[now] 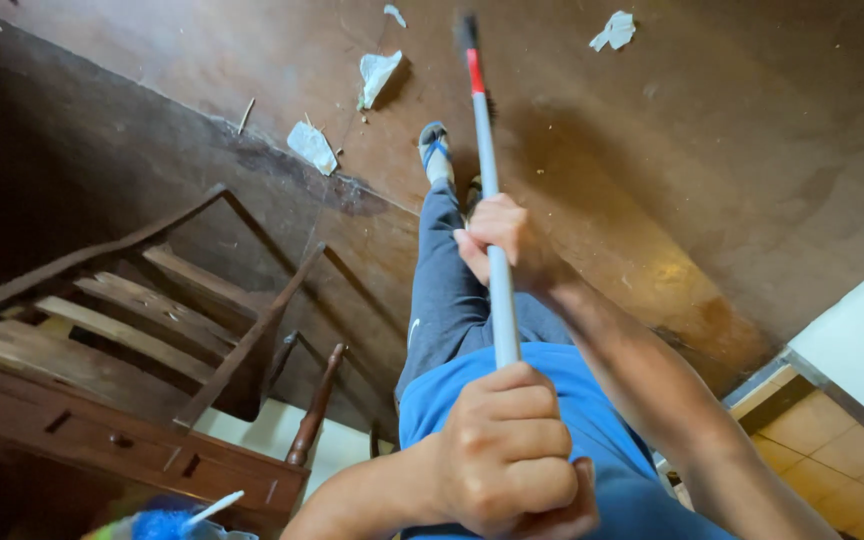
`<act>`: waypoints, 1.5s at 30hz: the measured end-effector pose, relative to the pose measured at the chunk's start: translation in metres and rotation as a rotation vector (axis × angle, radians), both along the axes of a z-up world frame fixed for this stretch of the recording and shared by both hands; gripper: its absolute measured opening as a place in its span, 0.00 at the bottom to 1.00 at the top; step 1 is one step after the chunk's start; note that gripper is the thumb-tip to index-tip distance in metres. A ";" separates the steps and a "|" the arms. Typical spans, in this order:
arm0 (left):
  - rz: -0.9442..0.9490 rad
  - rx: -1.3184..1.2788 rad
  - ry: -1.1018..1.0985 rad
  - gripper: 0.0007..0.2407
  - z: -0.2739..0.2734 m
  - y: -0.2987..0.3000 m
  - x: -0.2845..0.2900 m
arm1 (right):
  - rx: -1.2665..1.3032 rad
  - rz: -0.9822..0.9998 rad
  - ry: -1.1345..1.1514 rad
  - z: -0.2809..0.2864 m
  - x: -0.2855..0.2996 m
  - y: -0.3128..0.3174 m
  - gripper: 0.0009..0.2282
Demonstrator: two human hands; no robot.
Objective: The person sweeps a wooden floor in a bedroom using a broom. They gather scattered pieces of white paper and debris into a pile while moving around furniture and beds.
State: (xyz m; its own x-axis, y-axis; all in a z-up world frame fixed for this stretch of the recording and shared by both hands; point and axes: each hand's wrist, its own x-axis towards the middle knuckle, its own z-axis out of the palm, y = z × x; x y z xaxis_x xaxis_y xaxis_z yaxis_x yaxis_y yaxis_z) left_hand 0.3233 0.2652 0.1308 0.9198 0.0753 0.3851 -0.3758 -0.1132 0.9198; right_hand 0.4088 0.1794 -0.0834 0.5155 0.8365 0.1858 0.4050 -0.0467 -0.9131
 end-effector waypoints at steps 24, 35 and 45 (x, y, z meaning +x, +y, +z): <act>0.219 -0.107 0.196 0.16 -0.150 0.071 0.128 | -0.195 -0.293 -0.059 -0.196 0.123 0.001 0.17; 0.147 0.029 0.179 0.16 -0.062 0.141 0.141 | -0.065 -0.186 0.071 -0.093 0.115 0.145 0.19; -0.090 -0.006 -0.031 0.12 -0.040 0.194 0.152 | -0.109 -0.136 0.064 -0.037 0.119 0.166 0.18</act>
State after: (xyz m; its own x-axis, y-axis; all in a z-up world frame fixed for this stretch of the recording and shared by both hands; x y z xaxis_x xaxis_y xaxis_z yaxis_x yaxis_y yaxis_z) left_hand 0.4752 0.4588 0.0904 0.9105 -0.0044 0.4135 -0.4127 -0.0718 0.9080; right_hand 0.5278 0.3449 -0.1206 0.6335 0.7713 0.0610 0.3289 -0.1971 -0.9236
